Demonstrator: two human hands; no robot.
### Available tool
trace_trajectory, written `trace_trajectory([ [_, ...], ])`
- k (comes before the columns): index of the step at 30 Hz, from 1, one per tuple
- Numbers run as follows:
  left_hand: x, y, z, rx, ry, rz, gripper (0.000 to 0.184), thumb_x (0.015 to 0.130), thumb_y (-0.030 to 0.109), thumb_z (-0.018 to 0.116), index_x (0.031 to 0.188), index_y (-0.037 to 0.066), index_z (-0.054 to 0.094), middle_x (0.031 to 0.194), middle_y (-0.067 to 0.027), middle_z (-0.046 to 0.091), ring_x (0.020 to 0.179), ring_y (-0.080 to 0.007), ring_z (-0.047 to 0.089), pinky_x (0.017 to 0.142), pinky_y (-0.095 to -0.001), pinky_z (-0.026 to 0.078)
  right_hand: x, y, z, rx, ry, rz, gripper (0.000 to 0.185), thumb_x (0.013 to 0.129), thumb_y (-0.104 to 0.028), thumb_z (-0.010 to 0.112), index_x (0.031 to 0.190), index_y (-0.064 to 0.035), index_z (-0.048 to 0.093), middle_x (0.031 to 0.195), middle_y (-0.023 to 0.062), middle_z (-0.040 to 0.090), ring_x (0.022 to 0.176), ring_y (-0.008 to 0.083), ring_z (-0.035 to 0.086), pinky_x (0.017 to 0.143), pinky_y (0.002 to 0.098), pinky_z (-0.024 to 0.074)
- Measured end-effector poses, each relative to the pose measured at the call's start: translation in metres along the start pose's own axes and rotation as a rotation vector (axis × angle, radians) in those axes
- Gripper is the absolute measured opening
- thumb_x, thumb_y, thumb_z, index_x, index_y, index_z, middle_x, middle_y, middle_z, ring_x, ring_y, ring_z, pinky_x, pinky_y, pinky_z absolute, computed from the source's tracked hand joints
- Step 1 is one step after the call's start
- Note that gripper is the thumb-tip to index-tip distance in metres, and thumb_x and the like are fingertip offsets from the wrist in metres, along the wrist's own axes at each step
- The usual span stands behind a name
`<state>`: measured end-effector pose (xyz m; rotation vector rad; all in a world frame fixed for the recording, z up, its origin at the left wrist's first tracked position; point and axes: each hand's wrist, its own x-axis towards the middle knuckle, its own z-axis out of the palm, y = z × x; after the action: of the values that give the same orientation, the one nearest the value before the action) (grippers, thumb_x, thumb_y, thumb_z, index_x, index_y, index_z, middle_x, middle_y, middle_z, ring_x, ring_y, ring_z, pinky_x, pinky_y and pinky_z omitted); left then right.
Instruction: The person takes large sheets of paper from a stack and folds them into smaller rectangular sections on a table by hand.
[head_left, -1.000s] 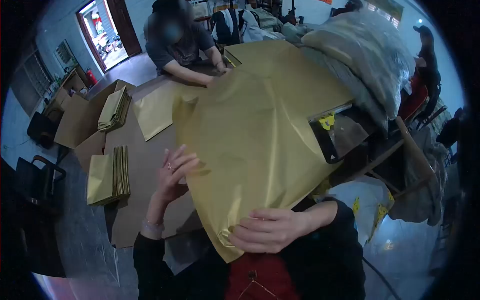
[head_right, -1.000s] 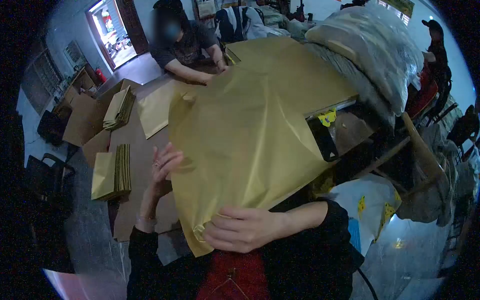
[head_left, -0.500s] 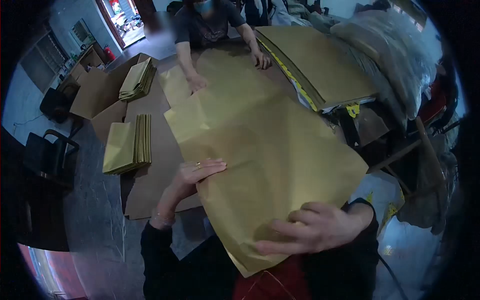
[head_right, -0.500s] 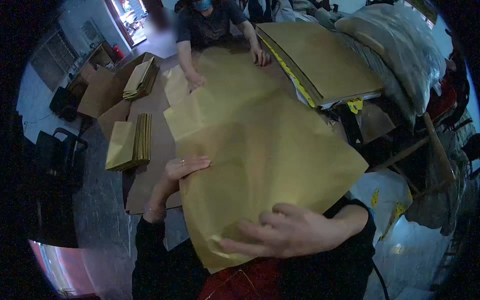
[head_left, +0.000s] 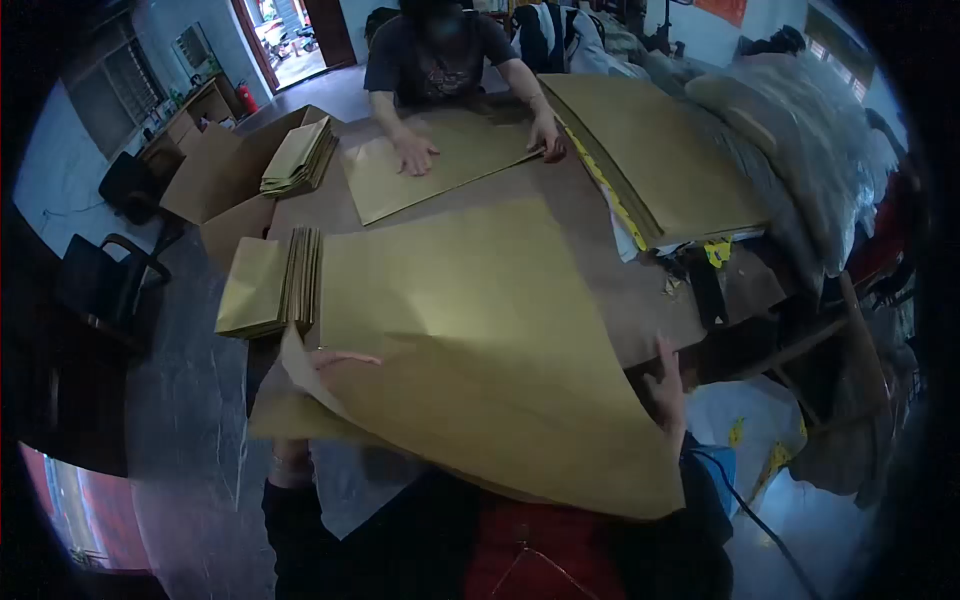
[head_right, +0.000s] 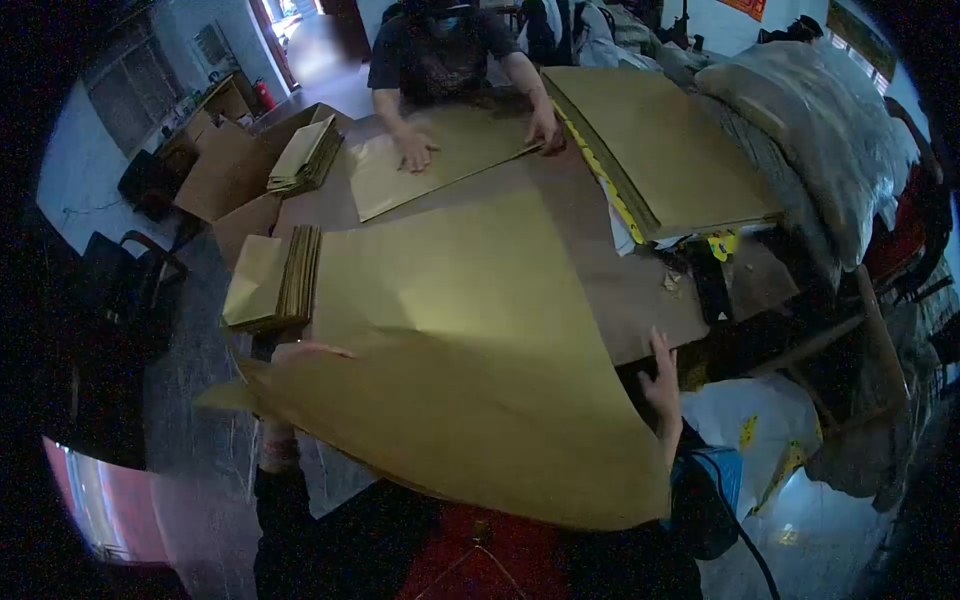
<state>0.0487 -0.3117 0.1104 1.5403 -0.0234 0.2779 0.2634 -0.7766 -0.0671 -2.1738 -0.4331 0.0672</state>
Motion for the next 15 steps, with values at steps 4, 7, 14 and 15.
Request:
trace_trajectory([
  [4, 0.001, -0.035, -0.06, 0.307, -0.153, 0.005, 0.034, 0.091, 0.02, 0.051, 0.109, -0.008, 0.054, 0.104, -0.0209, 0.062, 0.096, -0.0274, 0.061, 0.084, -0.0354, 0.05, -0.002, -0.03, 0.023, -0.256, -0.086, -0.286, 0.077, 0.079, -0.046, 0.065, 0.143, -0.023, 0.028, 0.15, 0.0059, 0.021, 0.141, 0.0302, 0.005, 0.107, 0.0586, -0.0089],
  [7, -0.011, -0.025, -0.054, 0.343, 0.124, -0.014, 0.025, 0.087, 0.013, 0.058, 0.105, -0.004, 0.058, 0.1, -0.0131, 0.064, 0.094, -0.0216, 0.06, 0.081, -0.0331, 0.049, -0.011, -0.059, 0.028, -0.228, -0.145, -0.444, 0.056, 0.082, -0.035, 0.066, 0.134, -0.0254, 0.046, 0.149, 0.0052, 0.024, 0.14, 0.0311, 0.008, 0.109, 0.0578, -0.0076],
  [14, -0.009, 0.0, -0.068, 0.327, 0.31, -0.116, 0.021, 0.087, 0.013, 0.062, 0.103, 0.0, 0.06, 0.094, -0.0016, 0.061, 0.087, -0.0101, 0.055, 0.075, -0.027, 0.045, -0.006, -0.097, 0.031, -0.107, -0.316, -0.51, 0.032, 0.076, -0.015, 0.072, 0.107, -0.0138, 0.067, 0.131, 0.0052, 0.052, 0.131, 0.0306, 0.035, 0.11, 0.0519, 0.017],
  [15, -0.009, 0.005, -0.068, 0.351, 0.376, -0.099, 0.021, 0.087, 0.014, 0.062, 0.103, 0.001, 0.06, 0.095, -0.0009, 0.061, 0.088, -0.0093, 0.055, 0.075, -0.0263, 0.045, -0.007, -0.099, 0.029, -0.105, -0.317, -0.519, 0.032, 0.076, -0.015, 0.072, 0.107, -0.0138, 0.067, 0.131, 0.0052, 0.052, 0.131, 0.0306, 0.035, 0.11, 0.0519, 0.017],
])
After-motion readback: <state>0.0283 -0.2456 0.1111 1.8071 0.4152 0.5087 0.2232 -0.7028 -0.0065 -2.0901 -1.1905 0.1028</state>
